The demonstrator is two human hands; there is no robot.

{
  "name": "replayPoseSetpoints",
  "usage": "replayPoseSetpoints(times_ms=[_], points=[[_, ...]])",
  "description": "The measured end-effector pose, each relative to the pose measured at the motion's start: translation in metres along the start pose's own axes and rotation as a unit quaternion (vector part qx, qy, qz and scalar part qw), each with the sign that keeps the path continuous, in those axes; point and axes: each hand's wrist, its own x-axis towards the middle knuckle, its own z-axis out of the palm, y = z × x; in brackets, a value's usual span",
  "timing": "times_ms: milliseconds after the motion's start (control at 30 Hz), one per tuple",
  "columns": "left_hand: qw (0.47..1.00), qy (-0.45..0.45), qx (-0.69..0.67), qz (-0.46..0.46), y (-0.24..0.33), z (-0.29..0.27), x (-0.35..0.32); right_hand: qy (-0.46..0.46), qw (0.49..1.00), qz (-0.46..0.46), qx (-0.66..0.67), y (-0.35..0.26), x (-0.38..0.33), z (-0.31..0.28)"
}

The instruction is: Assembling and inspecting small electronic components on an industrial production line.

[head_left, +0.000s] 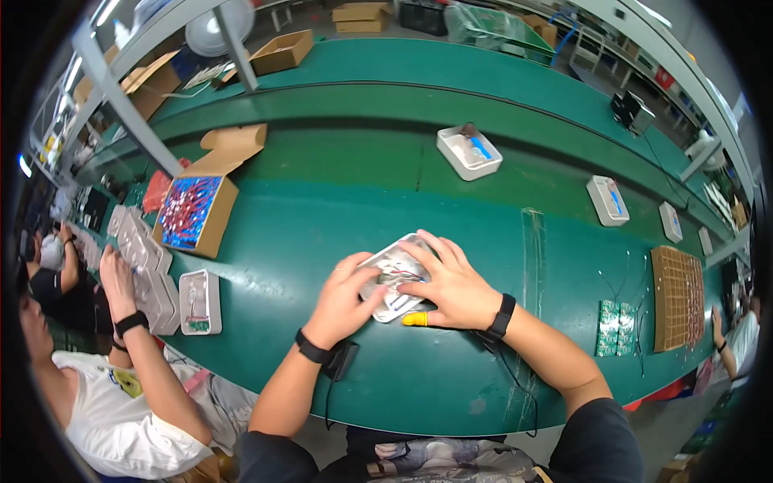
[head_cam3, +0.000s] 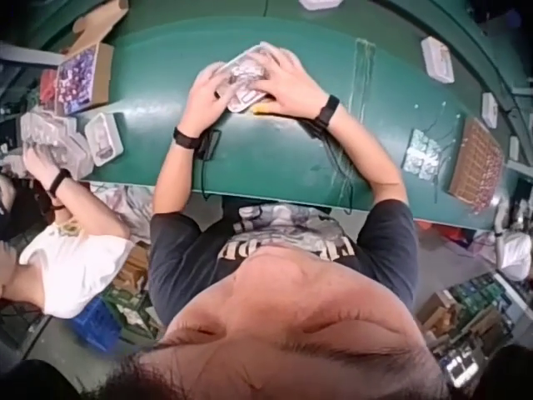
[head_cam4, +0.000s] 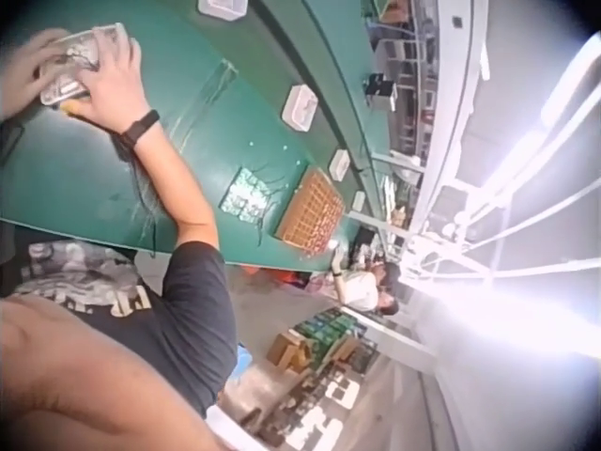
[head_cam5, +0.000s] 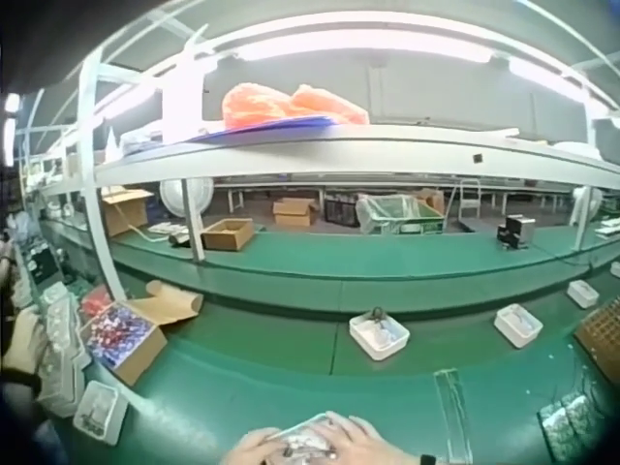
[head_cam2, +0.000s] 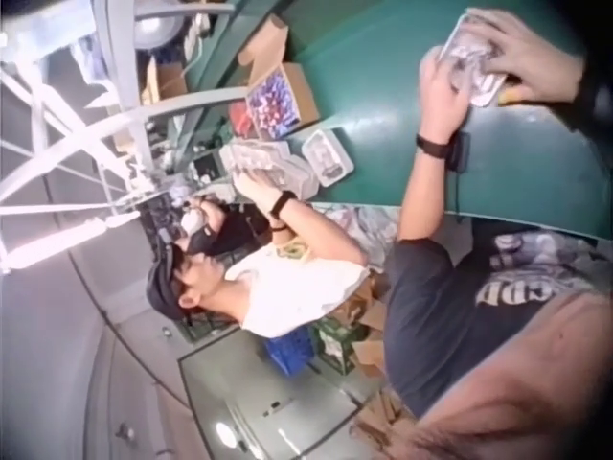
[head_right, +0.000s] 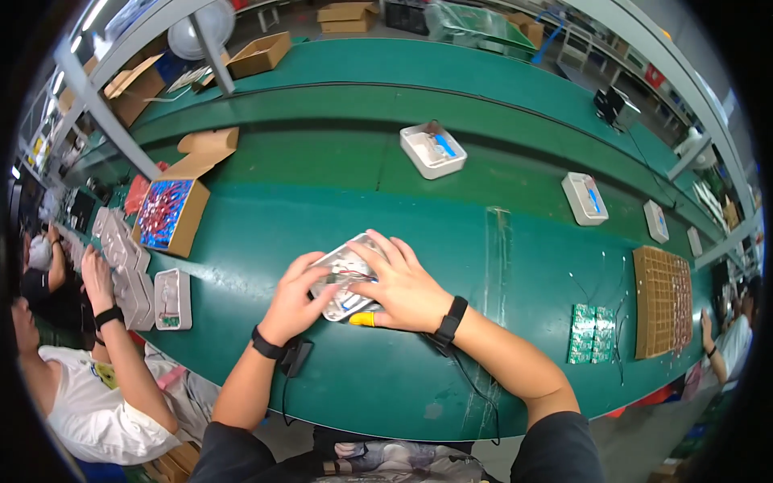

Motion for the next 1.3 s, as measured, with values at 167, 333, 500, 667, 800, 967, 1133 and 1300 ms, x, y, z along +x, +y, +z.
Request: replayPoseSetpoints(times_ms=[167, 333, 500, 667, 800, 967, 1133, 1300], points=[[0.998, -0.023, 0.018, 0.061, -0.019, 0.01, -0.004, -0.007, 0.998, -0.034, -0.057, -0.012, 0.01, 0.022], [0.996, 0.021, -0.042, 0.071, -0.015, 0.053, 0.008, -0.041, 0.993, 0.033, -0.104, -0.006, -0.018, 0.015], [0.998, 0.029, -0.024, 0.056, -0.015, 0.043, 0.005, -0.061, 0.992, -0.018, 0.105, 0.045, -0.019, 0.008], [0.994, 0.096, -0.004, 0.048, -0.019, 0.037, 0.003, 0.038, 0.909, 0.142, 0.389, 0.097, -0.025, 0.004], [0.988, 0.148, 0.048, 0.001, -0.009, 0.034, 0.002, 0.14, 0.738, 0.296, 0.59, 0.131, -0.04, 0.024], [0.986, 0.155, 0.067, -0.014, -0.016, 0.036, 0.003, 0.101, 0.862, 0.305, 0.391, 0.117, -0.033, 0.018], [0.991, 0.122, -0.047, -0.012, -0.03, 0.038, 0.009, 0.142, 0.972, 0.137, 0.13, 0.098, -0.02, 0.013], [0.993, 0.006, -0.105, -0.054, -0.034, 0.015, 0.009, 0.11, 0.978, 0.007, 0.175, 0.054, 0.007, -0.005]])
